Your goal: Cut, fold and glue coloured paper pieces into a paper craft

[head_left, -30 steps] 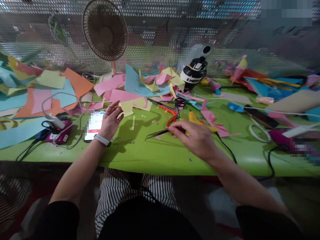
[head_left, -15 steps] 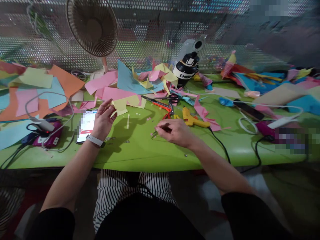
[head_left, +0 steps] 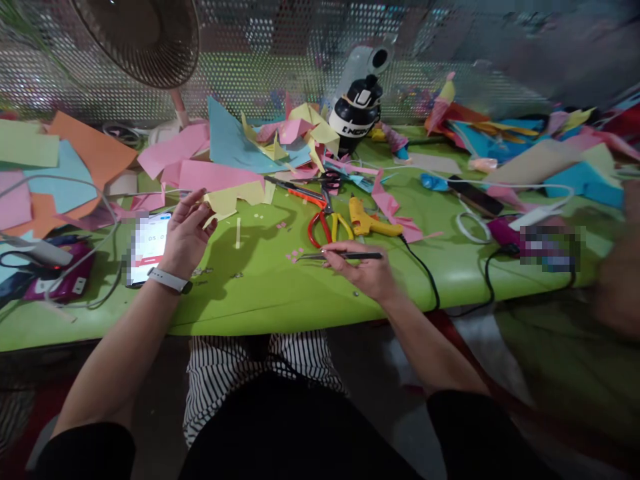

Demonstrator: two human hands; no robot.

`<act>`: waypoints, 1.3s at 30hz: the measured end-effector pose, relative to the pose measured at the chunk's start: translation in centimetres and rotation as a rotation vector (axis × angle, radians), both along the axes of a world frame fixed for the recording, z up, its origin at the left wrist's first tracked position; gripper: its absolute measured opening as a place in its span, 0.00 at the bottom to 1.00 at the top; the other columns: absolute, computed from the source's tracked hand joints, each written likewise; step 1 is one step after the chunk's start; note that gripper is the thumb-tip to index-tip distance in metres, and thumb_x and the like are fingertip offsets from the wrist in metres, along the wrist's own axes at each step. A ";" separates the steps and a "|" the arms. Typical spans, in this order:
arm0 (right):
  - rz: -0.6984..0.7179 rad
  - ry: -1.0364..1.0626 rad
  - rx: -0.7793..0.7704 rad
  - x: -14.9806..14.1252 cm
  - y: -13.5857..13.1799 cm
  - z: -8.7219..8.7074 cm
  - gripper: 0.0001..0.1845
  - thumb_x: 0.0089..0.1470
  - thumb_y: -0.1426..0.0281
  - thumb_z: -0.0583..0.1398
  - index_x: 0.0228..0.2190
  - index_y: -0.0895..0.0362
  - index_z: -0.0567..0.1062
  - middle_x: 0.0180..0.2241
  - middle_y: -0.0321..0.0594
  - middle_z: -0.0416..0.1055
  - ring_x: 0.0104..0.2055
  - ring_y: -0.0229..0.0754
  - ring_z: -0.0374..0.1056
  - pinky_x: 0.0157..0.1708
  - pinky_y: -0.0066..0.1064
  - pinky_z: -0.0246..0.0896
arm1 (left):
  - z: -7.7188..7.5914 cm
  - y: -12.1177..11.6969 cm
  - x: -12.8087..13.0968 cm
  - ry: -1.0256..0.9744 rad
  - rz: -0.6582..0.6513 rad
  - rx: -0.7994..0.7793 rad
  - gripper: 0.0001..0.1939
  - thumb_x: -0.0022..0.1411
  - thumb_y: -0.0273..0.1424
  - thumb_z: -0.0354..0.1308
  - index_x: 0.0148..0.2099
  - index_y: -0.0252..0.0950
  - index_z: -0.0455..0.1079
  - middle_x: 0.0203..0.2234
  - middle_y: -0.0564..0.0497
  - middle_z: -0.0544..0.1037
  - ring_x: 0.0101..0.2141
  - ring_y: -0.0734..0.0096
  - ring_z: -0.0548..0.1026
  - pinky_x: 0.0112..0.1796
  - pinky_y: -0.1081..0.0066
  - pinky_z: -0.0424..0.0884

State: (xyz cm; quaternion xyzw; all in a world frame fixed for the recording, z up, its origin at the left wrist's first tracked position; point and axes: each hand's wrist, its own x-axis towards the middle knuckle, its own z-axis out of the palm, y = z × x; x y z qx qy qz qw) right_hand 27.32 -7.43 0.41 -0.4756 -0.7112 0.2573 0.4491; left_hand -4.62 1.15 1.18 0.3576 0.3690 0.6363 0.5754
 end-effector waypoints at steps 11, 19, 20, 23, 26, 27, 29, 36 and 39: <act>0.009 -0.220 0.285 -0.5 -1.1 -1.5 0.09 0.59 0.69 0.62 0.40 0.53 0.81 0.35 0.40 0.82 0.31 0.41 0.79 0.34 0.31 0.76 | 0.2 -0.1 0.2 0.012 0.015 -0.006 0.12 0.54 0.26 0.69 0.41 0.45 0.78 0.32 0.55 0.77 0.33 0.77 0.77 0.34 0.77 0.73; 0.038 -0.223 0.337 -0.7 -1.0 -1.3 0.09 0.60 0.72 0.61 0.41 0.54 0.81 0.36 0.41 0.82 0.33 0.40 0.79 0.35 0.30 0.76 | 0.1 0.0 0.1 0.016 0.015 -0.015 0.12 0.53 0.27 0.70 0.41 0.45 0.78 0.31 0.55 0.78 0.33 0.77 0.77 0.34 0.77 0.73; 0.037 -0.221 0.329 -0.7 -1.0 -1.3 0.09 0.60 0.71 0.61 0.41 0.53 0.81 0.36 0.41 0.82 0.33 0.40 0.79 0.36 0.30 0.76 | 0.1 0.0 0.1 0.011 0.016 -0.014 0.12 0.53 0.27 0.70 0.41 0.45 0.79 0.31 0.55 0.78 0.33 0.77 0.76 0.33 0.77 0.73; 0.018 -0.200 0.291 -0.6 -0.9 -1.6 0.10 0.60 0.70 0.62 0.42 0.54 0.81 0.36 0.40 0.82 0.32 0.40 0.79 0.36 0.30 0.76 | 0.2 0.0 0.1 0.000 0.016 -0.010 0.13 0.52 0.27 0.70 0.41 0.44 0.79 0.31 0.55 0.77 0.32 0.78 0.76 0.33 0.78 0.73; 0.007 -0.205 0.283 -0.6 -0.9 -1.8 0.10 0.60 0.68 0.61 0.42 0.53 0.81 0.36 0.41 0.82 0.32 0.41 0.78 0.35 0.31 0.76 | 0.2 -0.1 0.2 0.002 0.021 -0.013 0.13 0.52 0.26 0.70 0.40 0.44 0.79 0.31 0.55 0.77 0.32 0.77 0.76 0.33 0.78 0.73; 0.012 -0.221 0.297 -0.6 -0.9 -1.9 0.10 0.60 0.68 0.61 0.42 0.53 0.81 0.35 0.41 0.82 0.32 0.41 0.78 0.34 0.31 0.75 | 0.2 -0.1 0.2 0.006 0.022 -0.014 0.13 0.52 0.27 0.70 0.40 0.44 0.78 0.31 0.55 0.77 0.33 0.77 0.76 0.33 0.78 0.73; 0.032 -0.269 0.344 -0.7 -1.0 -1.9 0.10 0.60 0.69 0.61 0.42 0.53 0.81 0.33 0.41 0.82 0.30 0.41 0.78 0.33 0.31 0.74 | 0.3 -0.1 0.2 0.015 0.022 -0.015 0.12 0.53 0.27 0.70 0.41 0.45 0.78 0.31 0.55 0.77 0.33 0.77 0.76 0.34 0.77 0.73; 0.120 -0.288 0.427 -0.8 -1.0 -2.0 0.14 0.60 0.73 0.59 0.47 0.52 0.79 0.33 0.40 0.82 0.28 0.39 0.76 0.31 0.31 0.73 | 0.2 -0.1 0.2 0.012 0.017 -0.012 0.13 0.53 0.27 0.70 0.41 0.44 0.78 0.30 0.55 0.77 0.32 0.77 0.76 0.34 0.77 0.73; 0.084 -0.245 0.328 -0.9 -0.9 -2.1 0.13 0.61 0.70 0.59 0.45 0.53 0.80 0.32 0.40 0.82 0.30 0.40 0.77 0.33 0.32 0.75 | 0.2 -0.1 0.2 0.012 0.010 -0.010 0.13 0.53 0.27 0.70 0.41 0.44 0.78 0.31 0.55 0.77 0.33 0.77 0.76 0.33 0.77 0.73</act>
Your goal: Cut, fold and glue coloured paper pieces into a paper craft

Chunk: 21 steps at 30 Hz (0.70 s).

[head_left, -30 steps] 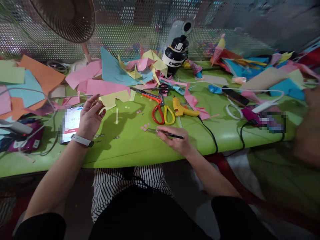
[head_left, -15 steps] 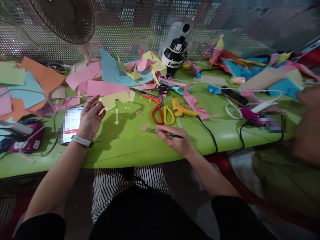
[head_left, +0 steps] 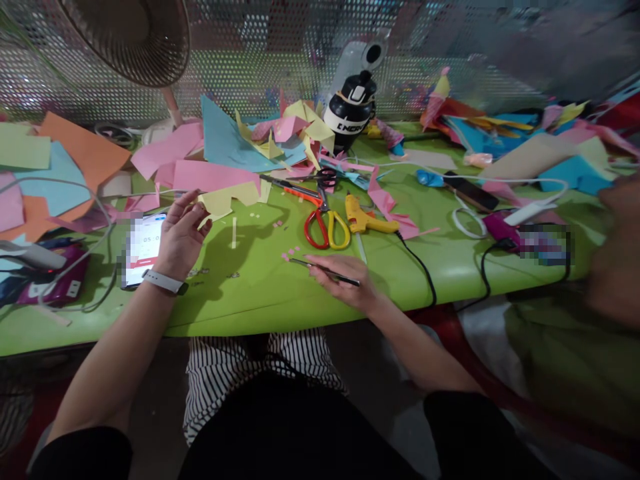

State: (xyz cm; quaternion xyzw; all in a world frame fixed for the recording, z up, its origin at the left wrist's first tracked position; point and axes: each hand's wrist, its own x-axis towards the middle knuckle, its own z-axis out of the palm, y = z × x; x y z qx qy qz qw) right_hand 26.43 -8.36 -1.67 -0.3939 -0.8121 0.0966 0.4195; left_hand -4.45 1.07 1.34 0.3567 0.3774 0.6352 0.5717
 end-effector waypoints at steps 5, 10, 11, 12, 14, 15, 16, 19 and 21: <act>-0.074 0.239 -0.243 -0.3 0.4 0.1 0.13 0.61 0.65 0.61 0.44 0.56 0.79 0.32 0.41 0.82 0.28 0.40 0.78 0.31 0.32 0.77 | -0.2 0.0 0.1 -0.018 -0.017 0.000 0.12 0.53 0.26 0.70 0.40 0.43 0.77 0.31 0.55 0.78 0.32 0.78 0.77 0.34 0.78 0.73; -0.054 0.459 -0.354 -1.2 1.6 0.6 0.14 0.58 0.62 0.63 0.44 0.55 0.79 0.34 0.41 0.81 0.28 0.41 0.78 0.29 0.34 0.78 | -0.5 -0.4 0.3 -0.038 -0.045 -0.023 0.13 0.52 0.25 0.70 0.41 0.43 0.77 0.32 0.55 0.77 0.32 0.79 0.76 0.34 0.77 0.74; -0.057 0.485 -0.355 -1.6 1.9 0.9 0.15 0.58 0.61 0.63 0.44 0.55 0.79 0.34 0.41 0.81 0.28 0.41 0.78 0.29 0.34 0.78 | -0.5 -0.5 0.4 -0.036 -0.050 -0.024 0.14 0.52 0.26 0.70 0.41 0.43 0.77 0.32 0.55 0.77 0.32 0.79 0.77 0.35 0.77 0.75; -0.058 0.509 -0.350 -2.1 2.2 1.4 0.15 0.58 0.60 0.63 0.44 0.55 0.79 0.33 0.41 0.81 0.28 0.41 0.78 0.29 0.34 0.78 | -0.5 -0.6 0.5 -0.030 -0.055 -0.024 0.14 0.52 0.26 0.70 0.42 0.43 0.77 0.33 0.56 0.77 0.33 0.79 0.77 0.35 0.76 0.75; -0.055 0.553 -0.333 -3.4 2.8 2.5 0.16 0.58 0.60 0.63 0.44 0.56 0.79 0.32 0.40 0.80 0.27 0.40 0.77 0.27 0.32 0.77 | -0.6 -0.9 0.7 -0.013 -0.066 -0.023 0.15 0.52 0.26 0.70 0.43 0.43 0.76 0.33 0.56 0.77 0.34 0.78 0.77 0.36 0.75 0.75; -0.047 0.565 -0.325 -4.2 3.2 3.1 0.16 0.58 0.60 0.63 0.44 0.57 0.78 0.31 0.40 0.80 0.27 0.40 0.77 0.26 0.32 0.77 | -0.6 -1.1 0.8 -0.007 -0.072 -0.025 0.15 0.52 0.26 0.70 0.43 0.43 0.76 0.33 0.56 0.77 0.34 0.78 0.77 0.37 0.75 0.75; -0.036 0.570 -0.315 -4.9 3.6 3.6 0.17 0.59 0.59 0.62 0.44 0.57 0.78 0.30 0.39 0.79 0.27 0.40 0.77 0.25 0.31 0.76 | -0.6 -1.2 0.9 -0.007 -0.078 -0.028 0.15 0.52 0.26 0.70 0.43 0.43 0.76 0.33 0.56 0.77 0.34 0.78 0.77 0.37 0.74 0.75; 0.009 0.535 -0.277 -7.0 4.7 5.0 0.16 0.60 0.59 0.60 0.45 0.56 0.77 0.32 0.39 0.79 0.28 0.39 0.77 0.27 0.32 0.77 | -0.4 -1.6 1.2 -0.014 -0.094 -0.047 0.16 0.52 0.25 0.69 0.44 0.43 0.76 0.34 0.55 0.76 0.34 0.77 0.76 0.37 0.74 0.75; 0.031 0.498 -0.234 -7.8 5.4 5.4 0.16 0.61 0.59 0.60 0.45 0.56 0.77 0.32 0.39 0.79 0.28 0.39 0.77 0.29 0.33 0.77 | -0.2 -1.8 1.3 -0.014 -0.110 -0.057 0.16 0.52 0.25 0.69 0.45 0.43 0.77 0.34 0.55 0.76 0.35 0.77 0.76 0.36 0.75 0.75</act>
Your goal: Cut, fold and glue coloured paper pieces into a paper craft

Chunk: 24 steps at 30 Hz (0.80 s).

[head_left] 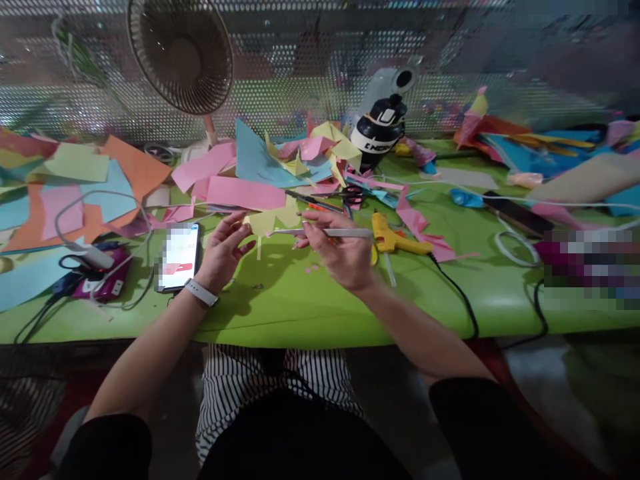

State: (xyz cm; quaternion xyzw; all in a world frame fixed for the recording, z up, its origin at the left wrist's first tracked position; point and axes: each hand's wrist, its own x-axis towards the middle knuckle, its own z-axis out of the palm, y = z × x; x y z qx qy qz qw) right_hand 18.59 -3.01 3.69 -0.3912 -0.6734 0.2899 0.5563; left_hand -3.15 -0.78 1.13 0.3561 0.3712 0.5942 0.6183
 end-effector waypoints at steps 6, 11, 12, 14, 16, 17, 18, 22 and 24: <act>0.008 -0.064 0.126 -0.6 0.7 0.0 0.13 0.61 0.62 0.61 0.44 0.55 0.78 0.32 0.37 0.80 0.29 0.39 0.77 0.30 0.32 0.77 | 0.4 -0.6 0.2 0.023 -0.064 0.000 0.15 0.53 0.27 0.70 0.44 0.42 0.77 0.33 0.54 0.76 0.35 0.76 0.75 0.35 0.75 0.75; 0.024 -0.051 0.183 -0.5 0.5 -0.2 0.11 0.61 0.66 0.62 0.44 0.54 0.78 0.32 0.36 0.81 0.29 0.37 0.77 0.31 0.30 0.76 | 0.3 -0.8 0.3 0.038 -0.102 0.009 0.16 0.53 0.27 0.70 0.45 0.41 0.76 0.33 0.53 0.76 0.35 0.74 0.76 0.35 0.74 0.76; 0.027 -0.053 0.180 -0.5 0.5 -0.3 0.11 0.61 0.66 0.62 0.44 0.54 0.78 0.32 0.36 0.81 0.29 0.37 0.77 0.32 0.30 0.76 | 0.3 -0.8 0.3 0.036 -0.107 0.011 0.16 0.53 0.27 0.70 0.45 0.41 0.76 0.33 0.53 0.76 0.36 0.74 0.76 0.35 0.74 0.76; 0.034 -0.053 0.172 -0.5 0.6 -0.4 0.11 0.61 0.66 0.61 0.45 0.55 0.78 0.32 0.36 0.81 0.29 0.37 0.78 0.31 0.30 0.76 | 0.3 -0.8 0.3 0.029 -0.116 0.017 0.17 0.53 0.27 0.70 0.46 0.40 0.76 0.33 0.53 0.75 0.36 0.74 0.76 0.35 0.74 0.77; 0.044 -0.049 0.160 -0.5 0.7 -0.6 0.12 0.61 0.65 0.61 0.45 0.54 0.77 0.32 0.36 0.81 0.29 0.37 0.78 0.31 0.30 0.76 | 0.4 -0.8 0.3 0.025 -0.123 0.027 0.17 0.52 0.27 0.71 0.46 0.39 0.76 0.33 0.54 0.74 0.37 0.73 0.77 0.35 0.74 0.77; 0.052 -0.043 0.159 -0.5 0.8 -0.8 0.12 0.61 0.65 0.62 0.45 0.54 0.77 0.32 0.36 0.81 0.29 0.37 0.78 0.31 0.29 0.76 | 0.4 -0.9 0.3 0.027 -0.126 0.031 0.17 0.52 0.27 0.71 0.46 0.39 0.76 0.33 0.54 0.73 0.38 0.73 0.77 0.35 0.74 0.78; 0.060 -0.037 0.161 -0.5 0.9 -0.9 0.12 0.60 0.65 0.62 0.45 0.54 0.77 0.32 0.35 0.81 0.29 0.37 0.78 0.30 0.29 0.76 | 0.4 -0.9 0.4 0.032 -0.127 0.032 0.18 0.52 0.27 0.71 0.45 0.39 0.75 0.33 0.54 0.73 0.38 0.72 0.77 0.35 0.74 0.78; 0.069 -0.007 0.176 -0.6 0.9 -1.0 0.12 0.59 0.65 0.63 0.44 0.53 0.78 0.31 0.34 0.80 0.28 0.37 0.77 0.28 0.27 0.75 | 0.5 -1.0 0.5 0.045 -0.121 0.025 0.18 0.51 0.26 0.71 0.45 0.38 0.74 0.31 0.55 0.73 0.38 0.72 0.78 0.35 0.73 0.78; 0.067 -0.003 0.164 -0.6 0.8 -0.9 0.12 0.59 0.65 0.63 0.44 0.53 0.78 0.31 0.34 0.80 0.28 0.36 0.77 0.28 0.28 0.75 | 0.6 -1.0 0.5 0.040 -0.119 0.027 0.18 0.51 0.26 0.71 0.44 0.37 0.74 0.31 0.55 0.72 0.38 0.72 0.77 0.36 0.73 0.78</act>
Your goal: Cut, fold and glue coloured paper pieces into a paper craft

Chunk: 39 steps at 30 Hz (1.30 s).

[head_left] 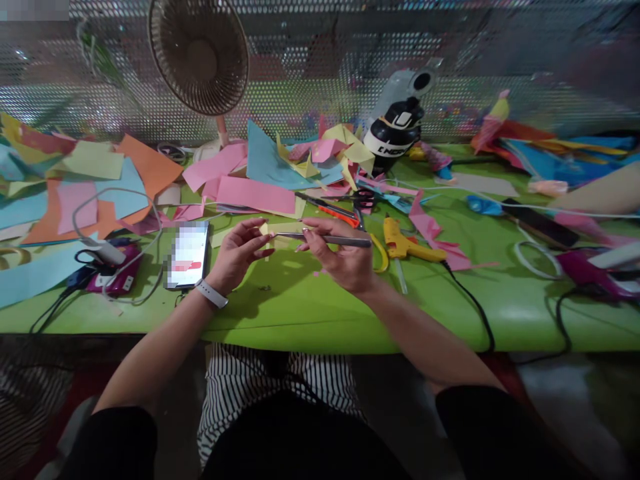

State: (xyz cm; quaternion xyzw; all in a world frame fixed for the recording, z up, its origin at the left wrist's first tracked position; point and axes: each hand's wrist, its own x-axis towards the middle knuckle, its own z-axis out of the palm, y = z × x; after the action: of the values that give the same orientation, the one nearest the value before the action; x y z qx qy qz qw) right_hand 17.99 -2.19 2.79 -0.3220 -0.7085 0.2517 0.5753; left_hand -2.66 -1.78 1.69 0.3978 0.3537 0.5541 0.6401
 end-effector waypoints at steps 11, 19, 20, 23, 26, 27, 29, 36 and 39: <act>-0.018 0.156 -0.179 -0.1 -0.1 -0.3 0.14 0.58 0.60 0.64 0.41 0.56 0.78 0.27 0.35 0.79 0.26 0.38 0.77 0.28 0.30 0.76 | -0.3 0.3 -0.1 -0.061 0.007 0.014 0.18 0.50 0.26 0.72 0.44 0.38 0.74 0.31 0.55 0.74 0.37 0.73 0.78 0.39 0.71 0.78; -0.025 0.275 -0.273 -0.6 0.1 -0.3 0.15 0.55 0.57 0.66 0.39 0.55 0.77 0.25 0.33 0.78 0.24 0.37 0.76 0.21 0.25 0.72 | -0.6 0.3 0.1 -0.107 0.024 -0.018 0.17 0.51 0.23 0.71 0.44 0.39 0.75 0.32 0.54 0.76 0.39 0.73 0.78 0.44 0.68 0.77; -0.022 0.285 -0.265 -0.7 0.1 -0.4 0.15 0.55 0.57 0.66 0.38 0.55 0.77 0.26 0.33 0.78 0.24 0.36 0.76 0.22 0.26 0.73 | -0.6 0.3 0.1 -0.114 0.024 -0.021 0.17 0.51 0.23 0.71 0.44 0.39 0.75 0.32 0.54 0.76 0.39 0.73 0.78 0.44 0.69 0.77; -0.001 0.292 -0.246 -0.7 0.0 -0.4 0.14 0.56 0.58 0.66 0.38 0.55 0.77 0.26 0.33 0.78 0.24 0.36 0.76 0.24 0.26 0.74 | -0.7 0.2 0.2 -0.132 0.019 -0.023 0.16 0.52 0.23 0.70 0.43 0.38 0.75 0.32 0.54 0.76 0.38 0.74 0.78 0.43 0.70 0.77; -0.009 0.268 -0.245 -0.7 0.0 -0.5 0.15 0.56 0.58 0.65 0.39 0.55 0.77 0.27 0.34 0.78 0.25 0.36 0.76 0.24 0.26 0.74 | -0.7 0.2 0.2 -0.130 0.016 -0.023 0.16 0.52 0.22 0.70 0.44 0.38 0.75 0.32 0.54 0.76 0.39 0.73 0.78 0.43 0.69 0.77; -0.017 0.263 -0.243 -0.6 0.0 -0.6 0.15 0.57 0.58 0.65 0.39 0.55 0.77 0.27 0.34 0.78 0.25 0.36 0.76 0.24 0.27 0.74 | -0.7 0.2 0.1 -0.124 0.016 -0.023 0.16 0.52 0.22 0.70 0.44 0.38 0.75 0.32 0.54 0.76 0.39 0.73 0.78 0.44 0.69 0.77; -0.028 0.263 -0.236 -0.6 0.0 -0.7 0.15 0.57 0.58 0.65 0.39 0.55 0.77 0.27 0.34 0.78 0.25 0.36 0.76 0.25 0.27 0.74 | -0.8 0.3 0.1 -0.114 0.018 -0.021 0.16 0.53 0.23 0.69 0.44 0.39 0.75 0.32 0.54 0.76 0.39 0.73 0.78 0.45 0.67 0.77; -0.042 0.255 -0.238 -0.6 -0.1 -0.8 0.16 0.56 0.56 0.65 0.39 0.55 0.77 0.27 0.34 0.78 0.26 0.37 0.77 0.24 0.28 0.74 | -0.8 0.3 0.2 -0.117 0.023 -0.020 0.17 0.51 0.23 0.71 0.44 0.38 0.74 0.32 0.54 0.76 0.39 0.73 0.77 0.45 0.68 0.77; -0.028 0.266 -0.232 -0.7 -0.1 -0.8 0.17 0.56 0.56 0.65 0.40 0.56 0.76 0.27 0.34 0.78 0.25 0.37 0.76 0.23 0.27 0.73 | -0.9 0.3 0.2 -0.120 0.015 -0.023 0.17 0.51 0.23 0.71 0.44 0.38 0.74 0.32 0.55 0.75 0.39 0.73 0.78 0.45 0.69 0.77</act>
State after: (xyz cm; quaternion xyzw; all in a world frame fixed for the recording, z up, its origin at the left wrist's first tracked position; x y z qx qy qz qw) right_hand 17.27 -2.31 2.01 -0.3599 -0.5877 0.3640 0.6266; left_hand -2.47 -1.45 0.81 0.3541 0.3237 0.5775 0.6605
